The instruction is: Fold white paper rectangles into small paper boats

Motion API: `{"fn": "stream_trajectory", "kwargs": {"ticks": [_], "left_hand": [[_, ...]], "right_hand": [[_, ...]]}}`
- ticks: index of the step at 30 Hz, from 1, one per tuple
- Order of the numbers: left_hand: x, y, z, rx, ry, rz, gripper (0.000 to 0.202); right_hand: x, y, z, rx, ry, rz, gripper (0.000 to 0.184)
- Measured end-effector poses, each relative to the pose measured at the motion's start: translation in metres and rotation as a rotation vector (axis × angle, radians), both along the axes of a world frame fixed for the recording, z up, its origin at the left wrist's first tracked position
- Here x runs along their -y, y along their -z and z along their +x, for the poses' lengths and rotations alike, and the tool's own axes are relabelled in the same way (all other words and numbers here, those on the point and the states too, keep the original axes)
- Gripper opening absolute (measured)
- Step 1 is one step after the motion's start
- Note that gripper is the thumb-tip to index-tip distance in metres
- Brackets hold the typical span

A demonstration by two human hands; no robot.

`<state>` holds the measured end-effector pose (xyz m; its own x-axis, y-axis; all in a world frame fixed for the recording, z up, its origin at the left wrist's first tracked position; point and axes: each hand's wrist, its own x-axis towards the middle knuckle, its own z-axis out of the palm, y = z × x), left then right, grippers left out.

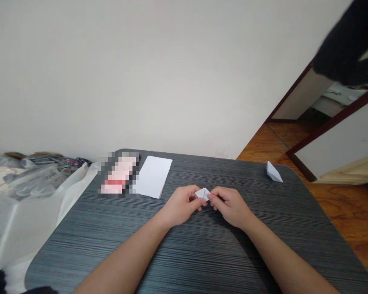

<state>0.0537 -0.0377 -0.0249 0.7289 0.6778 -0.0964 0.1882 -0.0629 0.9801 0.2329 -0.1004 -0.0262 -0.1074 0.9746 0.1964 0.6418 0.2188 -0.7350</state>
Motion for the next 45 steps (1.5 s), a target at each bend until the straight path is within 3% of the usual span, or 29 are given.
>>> {"fn": "stream_trajectory", "kwargs": {"ticks": [25,32,36,45], "left_hand": [[0.0005,-0.0042,-0.0018,-0.01,0.045,-0.047,0.018],[0.002,-0.006,-0.0035,-0.099,0.058,0.08,0.03],[0.0026,-0.0083,-0.0034,-0.133,0.088,0.168,0.033],[0.0025,-0.0061,-0.0027,-0.14,0.111,0.224,0.031]], "right_hand": [[0.0006,-0.0031,0.0011,0.022,-0.115,0.029,0.026],[0.0003,-0.0067,-0.003,-0.055,-0.151,0.092,0.009],[-0.0013,-0.0061,-0.0042,-0.1,-0.174,0.151,0.011],[-0.0002,-0.0097,-0.0045,-0.112,-0.161,0.126,0.016]]}}
